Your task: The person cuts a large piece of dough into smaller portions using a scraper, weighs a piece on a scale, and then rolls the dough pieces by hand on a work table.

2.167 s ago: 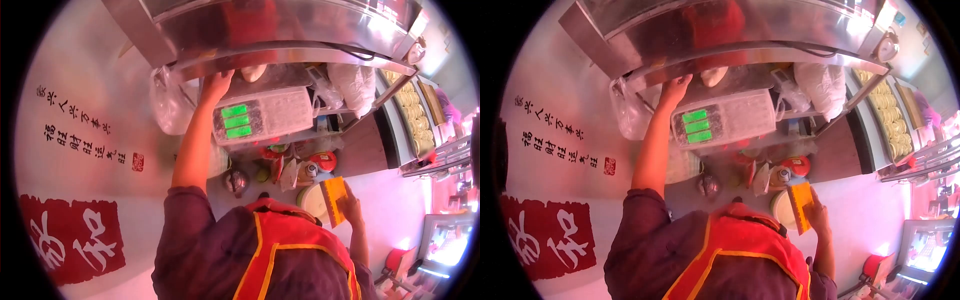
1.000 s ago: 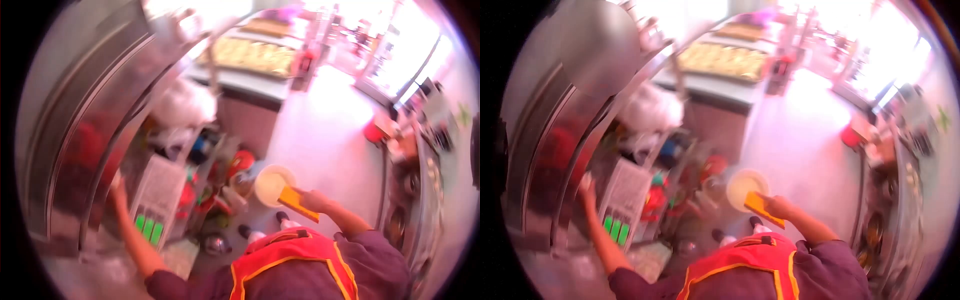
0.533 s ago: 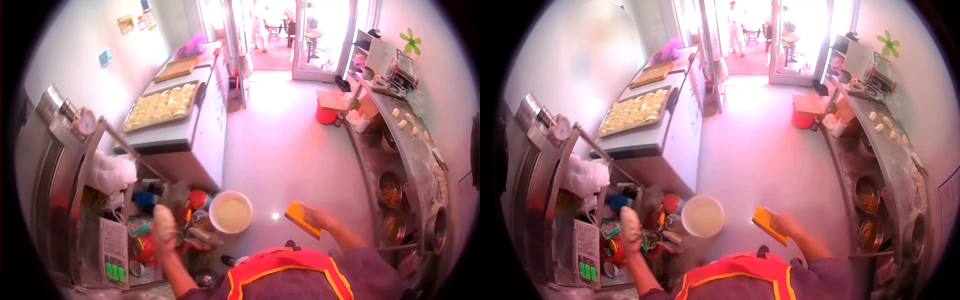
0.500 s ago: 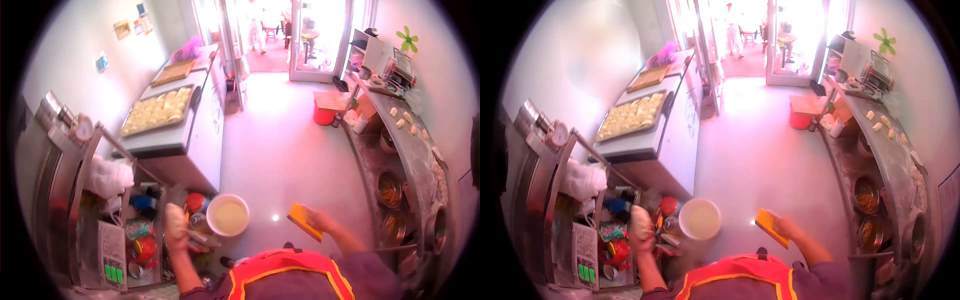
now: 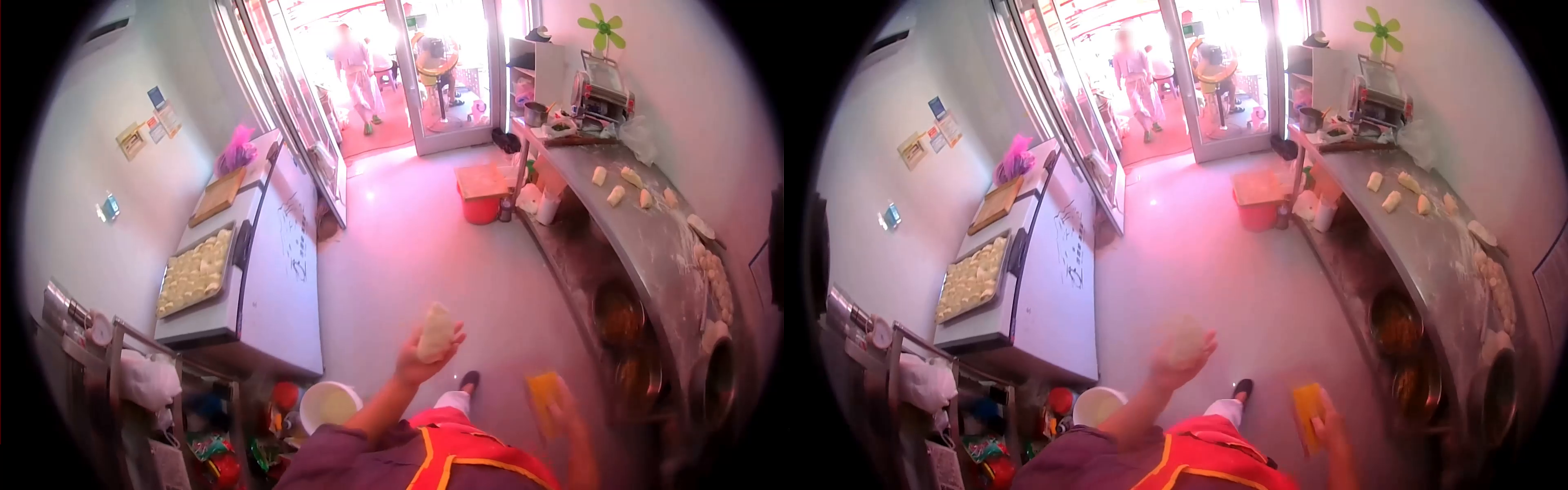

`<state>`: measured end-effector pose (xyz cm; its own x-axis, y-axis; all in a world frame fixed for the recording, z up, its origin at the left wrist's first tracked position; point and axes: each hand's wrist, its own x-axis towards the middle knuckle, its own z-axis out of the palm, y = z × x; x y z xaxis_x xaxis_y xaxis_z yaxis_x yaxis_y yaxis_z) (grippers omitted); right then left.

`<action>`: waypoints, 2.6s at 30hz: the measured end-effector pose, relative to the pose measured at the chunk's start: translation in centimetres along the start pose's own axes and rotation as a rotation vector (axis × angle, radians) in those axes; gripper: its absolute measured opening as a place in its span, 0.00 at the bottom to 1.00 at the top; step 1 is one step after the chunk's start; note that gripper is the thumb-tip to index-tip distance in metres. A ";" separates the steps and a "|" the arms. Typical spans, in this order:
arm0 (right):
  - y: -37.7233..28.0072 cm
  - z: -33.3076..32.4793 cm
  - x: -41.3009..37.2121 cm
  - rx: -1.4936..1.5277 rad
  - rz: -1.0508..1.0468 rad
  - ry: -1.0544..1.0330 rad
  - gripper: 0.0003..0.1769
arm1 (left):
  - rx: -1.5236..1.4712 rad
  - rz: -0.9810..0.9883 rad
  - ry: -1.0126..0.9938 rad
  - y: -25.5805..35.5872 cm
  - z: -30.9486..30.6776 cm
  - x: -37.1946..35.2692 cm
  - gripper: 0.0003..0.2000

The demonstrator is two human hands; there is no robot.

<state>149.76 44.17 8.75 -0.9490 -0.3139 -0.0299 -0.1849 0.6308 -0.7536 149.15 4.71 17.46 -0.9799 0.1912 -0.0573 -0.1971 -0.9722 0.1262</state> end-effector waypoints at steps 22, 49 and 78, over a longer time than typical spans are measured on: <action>13.5 -27.0 34.4 -0.221 -0.044 0.132 0.34 | -0.201 -0.368 -0.244 -7.6 0.9 53.2 0.19; 21.2 -44.0 47.2 0.204 0.777 0.585 0.37 | 0.468 -0.602 0.082 -38.7 6.0 110.8 0.22; 25.8 -46.0 54.3 0.181 0.210 0.107 0.37 | 0.064 -0.374 -0.002 -21.8 5.0 82.8 0.33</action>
<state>81.72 76.08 17.92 -0.9850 -0.1072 -0.1350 0.0576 0.5337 -0.8437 72.16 42.40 14.91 -0.8400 0.5315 -0.1092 -0.5426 -0.8248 0.1590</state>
